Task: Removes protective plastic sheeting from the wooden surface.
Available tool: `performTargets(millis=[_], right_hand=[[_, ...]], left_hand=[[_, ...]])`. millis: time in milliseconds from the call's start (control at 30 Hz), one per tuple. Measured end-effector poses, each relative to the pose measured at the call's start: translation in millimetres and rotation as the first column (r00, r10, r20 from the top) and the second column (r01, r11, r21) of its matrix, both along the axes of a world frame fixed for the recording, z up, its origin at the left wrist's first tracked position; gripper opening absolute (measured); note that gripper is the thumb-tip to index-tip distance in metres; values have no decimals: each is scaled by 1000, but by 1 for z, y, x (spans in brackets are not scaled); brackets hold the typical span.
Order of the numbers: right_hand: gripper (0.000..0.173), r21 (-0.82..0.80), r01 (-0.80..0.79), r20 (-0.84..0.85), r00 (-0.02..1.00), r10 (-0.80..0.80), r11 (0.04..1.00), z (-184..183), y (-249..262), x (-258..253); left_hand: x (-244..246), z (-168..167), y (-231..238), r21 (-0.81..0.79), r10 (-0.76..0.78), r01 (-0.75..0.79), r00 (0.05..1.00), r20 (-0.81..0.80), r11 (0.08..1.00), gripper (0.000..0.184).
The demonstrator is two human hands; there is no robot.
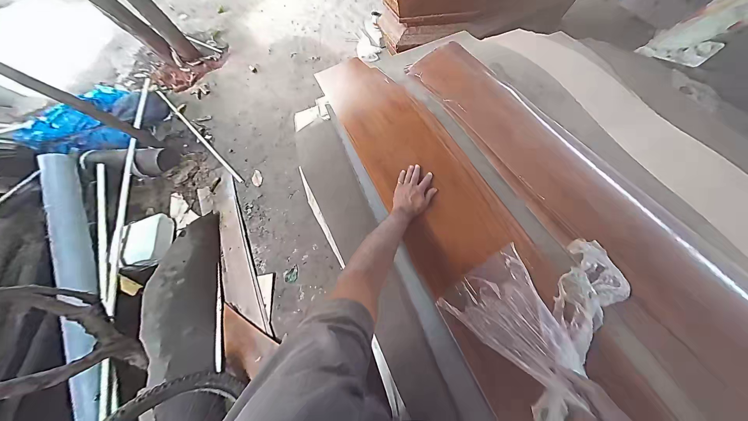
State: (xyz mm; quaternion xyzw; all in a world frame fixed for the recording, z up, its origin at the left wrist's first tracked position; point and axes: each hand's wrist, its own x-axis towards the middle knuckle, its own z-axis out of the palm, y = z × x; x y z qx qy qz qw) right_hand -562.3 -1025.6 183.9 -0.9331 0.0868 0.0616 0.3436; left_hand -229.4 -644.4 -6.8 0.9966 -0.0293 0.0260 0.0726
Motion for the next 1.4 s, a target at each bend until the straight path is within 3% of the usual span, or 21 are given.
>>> performTargets(millis=[133,233,333,400,500,633,1000,1400], right_hand=[[28,-48,-137,23,990,138,989,-28,63,55],[31,-36,-160,0,987,160,986,-39,89,72],[32,4,-165,49,985,165,986,-41,90,85],[36,24,-185,73,981,183,983,-44,84,83],[39,15,-214,161,965,209,977,-46,76,78],[33,37,-273,350,904,243,961,-51,82,72],[24,271,-228,308,941,140,935,-26,48,30],[27,306,-160,234,968,89,939,23,22,-23]], left_hand=[[57,22,46,74,222,-224,974,39,972,60],[69,58,43,11,348,-348,936,-55,937,58],[47,79,17,-171,92,-93,996,-12,981,52],[28,63,3,-232,-54,32,994,-90,972,60],[16,32,-20,-244,-61,2,970,-236,970,73],[7,-1,-31,-33,-1,-2,995,-96,999,73],[7,-7,-30,-14,6,-8,996,-90,1000,75],[8,-9,-30,1,-4,4,997,-75,1000,74]])
